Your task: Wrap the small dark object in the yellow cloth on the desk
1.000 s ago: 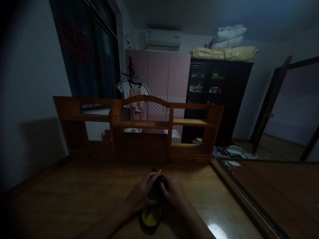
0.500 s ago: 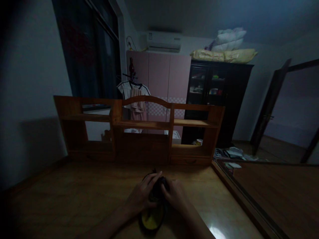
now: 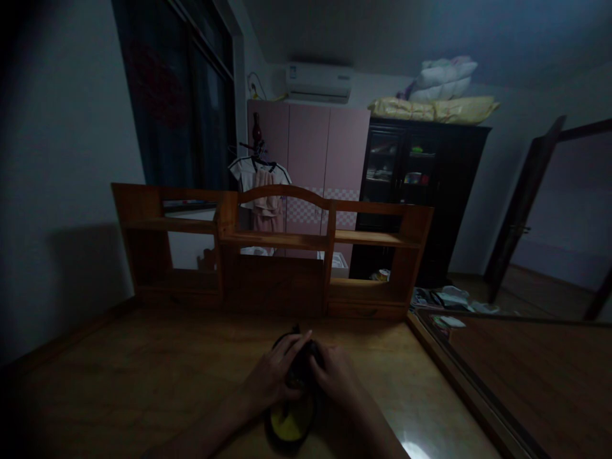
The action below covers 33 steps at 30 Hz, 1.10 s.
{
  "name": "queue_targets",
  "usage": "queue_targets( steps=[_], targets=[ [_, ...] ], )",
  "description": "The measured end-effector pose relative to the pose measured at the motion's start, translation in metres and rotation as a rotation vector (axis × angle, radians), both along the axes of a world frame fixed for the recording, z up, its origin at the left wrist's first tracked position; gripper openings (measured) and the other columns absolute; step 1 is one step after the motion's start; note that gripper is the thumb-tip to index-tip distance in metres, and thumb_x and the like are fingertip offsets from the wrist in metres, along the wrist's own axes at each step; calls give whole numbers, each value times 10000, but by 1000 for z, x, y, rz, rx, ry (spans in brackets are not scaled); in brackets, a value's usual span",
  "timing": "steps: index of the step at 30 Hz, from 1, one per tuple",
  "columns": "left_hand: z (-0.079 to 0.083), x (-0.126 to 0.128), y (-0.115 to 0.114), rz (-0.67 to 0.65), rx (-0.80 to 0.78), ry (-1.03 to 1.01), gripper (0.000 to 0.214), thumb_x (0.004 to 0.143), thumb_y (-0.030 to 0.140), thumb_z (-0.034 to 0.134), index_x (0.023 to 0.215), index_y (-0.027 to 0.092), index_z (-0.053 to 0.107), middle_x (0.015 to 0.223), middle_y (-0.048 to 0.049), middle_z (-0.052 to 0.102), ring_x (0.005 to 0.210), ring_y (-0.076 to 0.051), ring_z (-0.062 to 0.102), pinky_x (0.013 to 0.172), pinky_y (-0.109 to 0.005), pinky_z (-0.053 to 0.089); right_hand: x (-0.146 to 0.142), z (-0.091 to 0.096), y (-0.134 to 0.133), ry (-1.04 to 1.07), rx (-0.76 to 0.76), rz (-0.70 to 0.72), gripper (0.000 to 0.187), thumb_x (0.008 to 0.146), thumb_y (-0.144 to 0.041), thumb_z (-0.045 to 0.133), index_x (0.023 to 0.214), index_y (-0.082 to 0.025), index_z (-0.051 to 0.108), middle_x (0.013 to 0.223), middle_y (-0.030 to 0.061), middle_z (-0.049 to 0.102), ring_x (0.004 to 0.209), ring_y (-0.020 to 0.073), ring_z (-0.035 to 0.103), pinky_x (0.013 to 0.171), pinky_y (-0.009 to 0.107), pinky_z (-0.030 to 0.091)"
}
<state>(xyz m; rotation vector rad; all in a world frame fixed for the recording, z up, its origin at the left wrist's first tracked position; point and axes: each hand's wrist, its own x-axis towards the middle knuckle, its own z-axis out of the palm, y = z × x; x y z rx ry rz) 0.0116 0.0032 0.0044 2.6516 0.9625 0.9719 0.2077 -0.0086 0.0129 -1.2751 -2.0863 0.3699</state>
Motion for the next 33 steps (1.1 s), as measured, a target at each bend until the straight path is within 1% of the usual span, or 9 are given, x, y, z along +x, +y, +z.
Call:
queue_targets(
  steps=[6,9,11,15,20,25,28,30,33],
  targets=[
    [2,1,-3,-5,32,23,1175,577,182,840,1493,306,116,1379,-81,431,1253,-265,459,1027,-420,449,-1,2,-3,84,-103,48,384,856,-192,499,1235,-173,556,1031,87,702,897,219,654,769,297,480],
    [1,-2,-4,5,75,53,1168,586,191,846,1493,301,119,1390,-89,424,1263,-271,453,1023,-423,453,-6,1,-6,143,-100,52,395,874,-193,478,1265,-171,526,1077,100,690,943,218,649,804,305,488],
    [-1,-4,-4,20,118,76,1157,594,207,849,1494,290,127,1396,-104,419,1270,-284,449,1010,-427,465,-11,0,-8,157,-84,48,366,903,-213,448,1258,-166,521,1065,111,691,927,216,658,784,297,495],
    [-3,-7,-5,28,230,106,1109,621,235,842,1493,244,157,1385,-142,432,1281,-306,447,1006,-435,473,-19,-5,-10,118,-52,25,292,944,-231,387,1185,-174,540,951,97,713,791,194,677,670,257,486],
    [-1,-8,-8,14,283,110,1037,668,221,809,1490,247,177,1393,-145,426,1287,-307,445,1008,-441,475,-21,-4,-11,13,-21,-94,287,964,-256,358,1154,-156,549,924,111,721,798,202,689,672,258,473],
    [1,-9,-9,7,201,100,1110,620,232,844,1492,259,158,1397,-137,416,1286,-309,437,1017,-452,465,-19,3,-13,-115,-47,-256,205,909,-265,479,982,-166,643,827,98,733,755,214,692,644,249,438],
    [-2,-9,-7,19,186,86,1103,628,216,838,1492,259,154,1397,-131,415,1296,-301,425,1042,-452,442,-20,4,-16,11,-43,-231,221,913,-270,470,963,-162,655,849,94,731,768,219,684,669,264,456],
    [-3,-9,-6,35,215,79,1038,667,203,805,1489,261,172,1400,-129,410,1316,-306,399,1059,-473,418,-23,1,-17,176,-66,-166,258,909,-252,462,1076,-166,639,958,93,725,861,225,676,748,291,483],
    [-3,-11,-4,60,284,78,913,735,168,722,1483,264,207,1396,-123,411,1339,-311,365,1079,-514,384,-28,-5,-15,430,-176,-42,358,881,-225,488,1224,-179,579,1130,85,688,1019,232,641,882,347,490]
  ],
)
